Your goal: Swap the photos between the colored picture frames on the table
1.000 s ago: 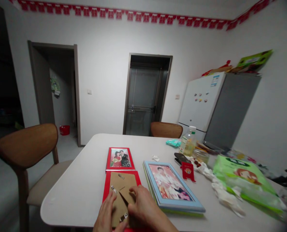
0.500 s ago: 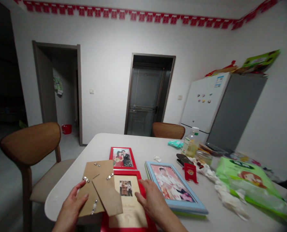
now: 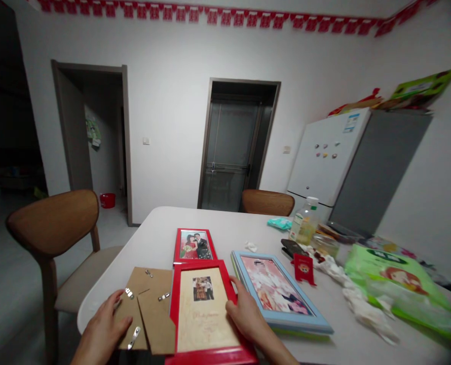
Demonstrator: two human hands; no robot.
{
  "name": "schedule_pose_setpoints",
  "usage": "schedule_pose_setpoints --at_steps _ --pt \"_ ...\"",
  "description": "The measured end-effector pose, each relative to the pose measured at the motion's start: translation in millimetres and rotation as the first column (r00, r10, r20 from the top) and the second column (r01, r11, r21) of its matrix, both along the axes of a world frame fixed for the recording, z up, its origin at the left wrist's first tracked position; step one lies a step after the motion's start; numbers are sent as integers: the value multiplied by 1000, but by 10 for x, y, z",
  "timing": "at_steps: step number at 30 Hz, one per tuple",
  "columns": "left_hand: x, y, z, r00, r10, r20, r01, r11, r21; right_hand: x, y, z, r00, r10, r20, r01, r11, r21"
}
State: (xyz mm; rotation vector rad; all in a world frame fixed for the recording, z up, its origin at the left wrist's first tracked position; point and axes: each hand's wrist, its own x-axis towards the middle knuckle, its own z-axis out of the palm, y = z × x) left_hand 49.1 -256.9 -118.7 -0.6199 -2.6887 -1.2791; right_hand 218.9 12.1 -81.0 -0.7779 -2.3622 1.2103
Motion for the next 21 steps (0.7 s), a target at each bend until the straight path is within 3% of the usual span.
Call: schedule_pose_setpoints --at_steps 1,3,5,7,10,13,18,21 --pt "34 23 13 998 8 -70 -9 1000 -7 12 -27 55 998 5 -64 -17 982 -190" --pt "187 132 81 987 -6 -161 11 999 31 37 -95 169 984 -9 -180 -88 846 -526" --pt "449 330 188 982 -111 -151 124 989 81 55 -169 274 964 -40 -263 -158 710 -686" --pt "770 584 306 938 -317 -144 329 942 72 57 -233 358 948 -69 -311 -190 663 -724" --pt "1184 942 438 837 -536 -111 542 840 23 42 -288 439 935 -83 -344 -205 666 -717" --pt "1369 1125 497 774 -609 -172 615 788 -28 37 -283 466 932 -78 -355 -211 679 -704" --pt "1306 1104 517 801 -546 -246 559 829 -20 67 -206 384 930 -36 -365 -228 724 -651" --pt "1235 1082 514 781 -534 -324 545 836 -62 79 -165 337 941 -5 -339 -212 772 -600"
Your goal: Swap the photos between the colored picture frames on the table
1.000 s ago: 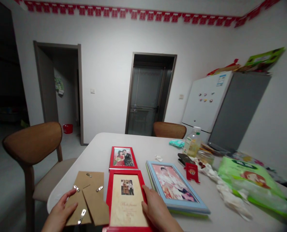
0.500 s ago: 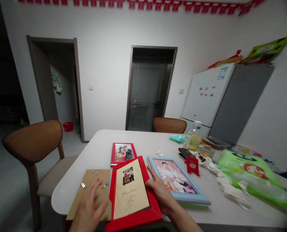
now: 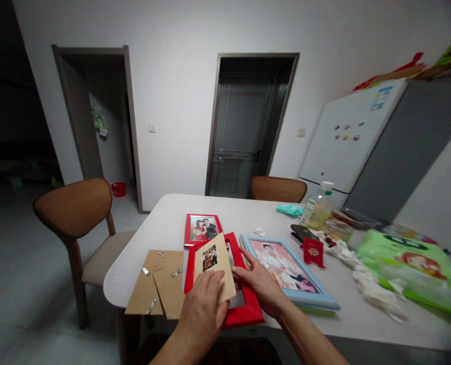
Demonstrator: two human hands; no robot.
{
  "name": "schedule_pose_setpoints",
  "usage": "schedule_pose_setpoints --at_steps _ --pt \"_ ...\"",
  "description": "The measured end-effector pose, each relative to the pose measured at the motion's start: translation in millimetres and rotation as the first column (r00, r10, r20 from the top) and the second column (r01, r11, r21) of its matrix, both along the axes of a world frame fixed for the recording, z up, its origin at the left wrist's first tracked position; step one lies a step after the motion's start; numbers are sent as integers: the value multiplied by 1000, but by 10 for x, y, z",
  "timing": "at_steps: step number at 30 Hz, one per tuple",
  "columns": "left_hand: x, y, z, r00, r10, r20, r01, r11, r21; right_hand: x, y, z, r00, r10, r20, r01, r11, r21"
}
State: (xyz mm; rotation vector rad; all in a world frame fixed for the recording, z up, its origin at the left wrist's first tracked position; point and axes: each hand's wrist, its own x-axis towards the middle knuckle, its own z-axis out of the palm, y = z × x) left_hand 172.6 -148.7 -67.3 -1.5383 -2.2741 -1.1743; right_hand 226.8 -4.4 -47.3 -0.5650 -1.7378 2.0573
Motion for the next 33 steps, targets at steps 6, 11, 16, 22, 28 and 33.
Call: schedule_pose_setpoints --at_steps 6,11,16,22,28,33 --pt "-172 -225 118 978 186 96 -196 974 111 -14 163 -77 936 -175 305 -28 827 562" --pt "-414 -629 71 835 353 421 -423 903 81 -48 275 -325 885 -323 337 -184 422 888" --pt "-472 -757 -181 771 375 515 -427 904 -20 -93 233 -468 852 -343 396 -307 287 907" --pt "-417 -700 -259 805 385 451 -359 922 -145 -115 211 -506 822 -389 415 -357 215 909" --pt "-443 -746 -284 876 415 248 -372 906 -203 -104 231 -542 812 -402 423 -367 211 906" --pt "-440 -763 -294 898 429 97 -387 876 -288 -85 138 -462 865 -369 341 -276 218 936"
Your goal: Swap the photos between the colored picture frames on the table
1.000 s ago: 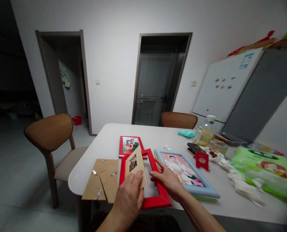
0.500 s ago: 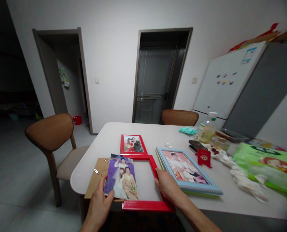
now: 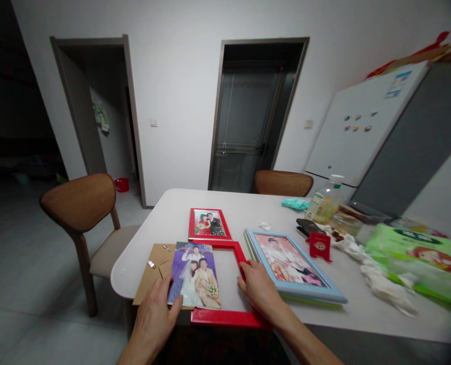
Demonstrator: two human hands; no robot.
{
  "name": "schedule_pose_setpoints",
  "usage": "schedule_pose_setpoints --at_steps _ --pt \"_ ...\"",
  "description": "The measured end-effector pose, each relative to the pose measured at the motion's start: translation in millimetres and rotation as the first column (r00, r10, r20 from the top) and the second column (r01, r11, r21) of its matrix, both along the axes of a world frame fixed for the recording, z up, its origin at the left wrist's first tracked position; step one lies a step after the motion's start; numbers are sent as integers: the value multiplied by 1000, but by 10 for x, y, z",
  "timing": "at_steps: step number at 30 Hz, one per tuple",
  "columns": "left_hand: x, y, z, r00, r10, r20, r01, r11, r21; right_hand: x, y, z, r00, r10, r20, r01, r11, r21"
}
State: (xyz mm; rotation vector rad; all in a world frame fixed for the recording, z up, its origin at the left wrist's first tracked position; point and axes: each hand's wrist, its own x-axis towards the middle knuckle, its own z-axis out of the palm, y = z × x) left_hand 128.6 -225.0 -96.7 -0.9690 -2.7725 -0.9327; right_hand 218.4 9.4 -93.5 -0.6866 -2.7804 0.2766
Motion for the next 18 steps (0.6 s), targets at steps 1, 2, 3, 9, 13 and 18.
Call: schedule_pose_setpoints --at_steps 1,2,3,9,13,18 --pt "0 2 6 1000 0 -21 0 1000 -10 -9 -37 20 998 30 -58 -31 999 -20" --pt "-1 6 13 999 -2 -45 1 1000 -16 -27 -78 35 992 56 -115 -64 996 -63" --pt "-3 12 20 997 -5 -71 4 1000 -15 -56 -121 39 984 72 -163 -94 987 -131" --pt "14 79 -16 987 -94 -134 93 996 -16 -381 -314 -162 967 -15 -256 -166 723 -670" --pt "98 193 -92 974 -181 -138 175 983 -55 -524 -403 -181 913 -175 -368 -246 484 -840" --pt "108 413 -78 930 -243 -275 277 957 91 -468 -609 259 787 -250 -565 -486 314 -816"
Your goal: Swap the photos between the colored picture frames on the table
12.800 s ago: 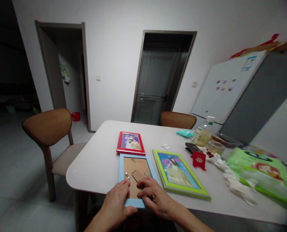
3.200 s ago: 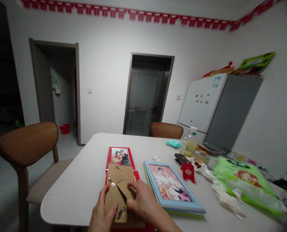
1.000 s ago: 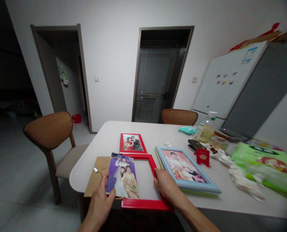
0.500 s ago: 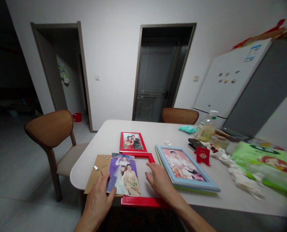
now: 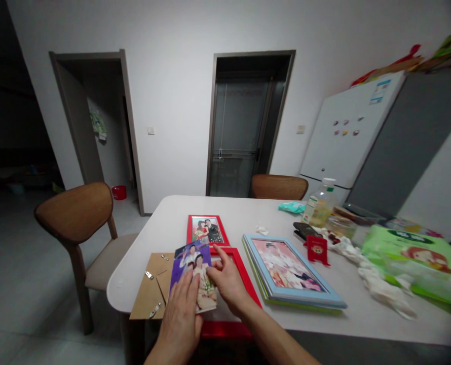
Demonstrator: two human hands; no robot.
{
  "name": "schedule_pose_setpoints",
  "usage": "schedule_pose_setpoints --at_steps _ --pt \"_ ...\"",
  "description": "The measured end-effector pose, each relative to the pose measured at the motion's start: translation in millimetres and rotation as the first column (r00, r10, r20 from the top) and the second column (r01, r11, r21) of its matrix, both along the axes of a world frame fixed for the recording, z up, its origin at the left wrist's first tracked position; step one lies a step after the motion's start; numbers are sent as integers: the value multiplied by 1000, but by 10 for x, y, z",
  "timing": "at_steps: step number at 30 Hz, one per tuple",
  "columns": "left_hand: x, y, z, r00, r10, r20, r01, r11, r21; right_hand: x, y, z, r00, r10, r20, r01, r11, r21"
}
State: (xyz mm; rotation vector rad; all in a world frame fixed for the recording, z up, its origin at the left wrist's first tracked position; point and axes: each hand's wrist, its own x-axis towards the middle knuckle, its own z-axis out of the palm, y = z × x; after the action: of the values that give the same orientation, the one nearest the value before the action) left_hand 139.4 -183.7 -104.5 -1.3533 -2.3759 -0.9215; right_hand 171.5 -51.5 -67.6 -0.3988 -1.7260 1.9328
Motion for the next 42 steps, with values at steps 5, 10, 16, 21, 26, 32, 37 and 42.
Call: schedule_pose_setpoints --at_steps 5,10,16,21,26,32,37,42 --pt "-40 91 234 991 -62 121 11 923 386 93 -130 284 993 47 -109 -51 998 -34" --pt "96 161 395 803 -168 572 -288 730 620 126 8 -37 993 -36 110 74 931 -356" --pt "131 342 264 528 -336 780 -592 513 622 226 191 -258 976 -148 157 205 859 -469" --pt "127 402 152 493 -388 779 -589 511 627 270 42 -244 995 38 92 11 879 -477" --pt "141 366 149 512 -370 775 -472 633 614 238 53 -140 999 27 -32 -38 901 -432" --pt "-35 158 23 517 -364 775 -404 694 596 326 525 -96 989 10 146 36 949 -315" --pt "46 28 -17 731 -188 656 -101 921 377 346 703 -188 960 57 273 -12 986 -164" --pt "180 22 43 889 -104 446 101 994 32 250 642 -231 944 64 322 -47 997 -59"
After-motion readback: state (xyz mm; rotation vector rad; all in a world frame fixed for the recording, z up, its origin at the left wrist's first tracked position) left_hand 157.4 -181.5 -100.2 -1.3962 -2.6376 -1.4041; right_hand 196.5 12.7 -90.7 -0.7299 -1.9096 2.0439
